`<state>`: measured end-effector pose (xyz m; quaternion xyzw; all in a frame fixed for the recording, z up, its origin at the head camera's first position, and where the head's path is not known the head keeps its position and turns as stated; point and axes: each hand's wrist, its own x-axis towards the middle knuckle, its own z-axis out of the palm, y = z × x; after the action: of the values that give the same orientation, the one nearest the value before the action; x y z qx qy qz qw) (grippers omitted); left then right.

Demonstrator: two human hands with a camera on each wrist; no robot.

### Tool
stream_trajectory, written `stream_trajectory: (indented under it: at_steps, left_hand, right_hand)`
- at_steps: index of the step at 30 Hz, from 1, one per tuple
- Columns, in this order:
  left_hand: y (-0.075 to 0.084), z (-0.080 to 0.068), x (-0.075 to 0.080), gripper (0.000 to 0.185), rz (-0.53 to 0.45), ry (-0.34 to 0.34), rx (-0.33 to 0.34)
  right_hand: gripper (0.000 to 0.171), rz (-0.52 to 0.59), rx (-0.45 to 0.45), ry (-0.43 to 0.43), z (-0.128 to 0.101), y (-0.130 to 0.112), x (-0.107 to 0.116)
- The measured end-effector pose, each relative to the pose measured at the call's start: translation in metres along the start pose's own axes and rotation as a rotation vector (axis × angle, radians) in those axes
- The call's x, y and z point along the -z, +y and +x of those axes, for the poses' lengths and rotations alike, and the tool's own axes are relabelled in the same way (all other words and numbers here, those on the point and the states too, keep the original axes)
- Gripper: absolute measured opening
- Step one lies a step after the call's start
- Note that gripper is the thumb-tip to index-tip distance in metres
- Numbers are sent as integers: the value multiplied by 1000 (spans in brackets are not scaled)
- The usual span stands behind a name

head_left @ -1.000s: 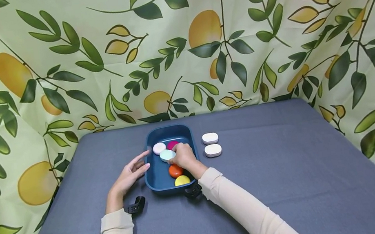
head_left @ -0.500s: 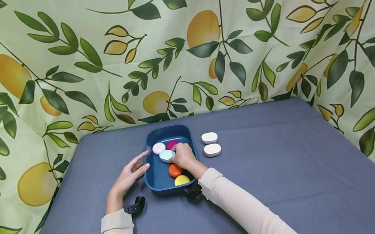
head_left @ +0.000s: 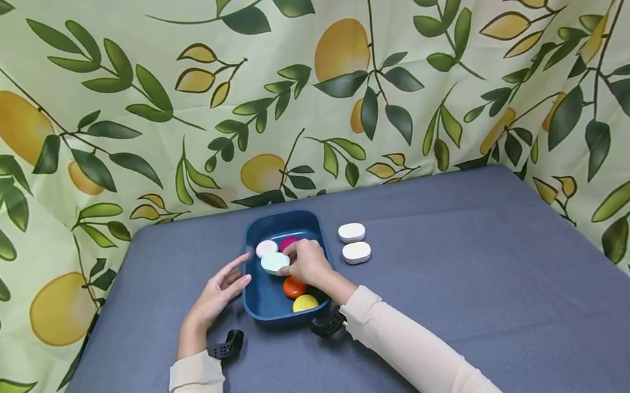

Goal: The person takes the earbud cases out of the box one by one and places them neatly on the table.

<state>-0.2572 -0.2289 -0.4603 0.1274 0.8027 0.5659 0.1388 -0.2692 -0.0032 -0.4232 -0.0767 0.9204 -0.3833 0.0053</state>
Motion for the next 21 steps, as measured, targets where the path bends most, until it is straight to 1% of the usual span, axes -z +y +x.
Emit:
stream_trajectory:
  at_steps: [5,8,11,16,21]
  left_hand:
    - [0,0,-1,59,-1,2,7]
    - [0,0,-1,59,5,0,-1]
    - [1,0,-1,59,7,6,8]
    - [3,0,-3,59,7,1,17]
    - [4,0,-4,58,10,-4,3]
  right_hand:
    - [34,47,104,-6,-9,1,12]
    - [35,76,156,-29,-15,5,22]
    - [34,102,209,-39,-22,11,33]
    - [36,144,240,-30,-34,28,57]
    - [35,205,271,-24,-43,49,82]
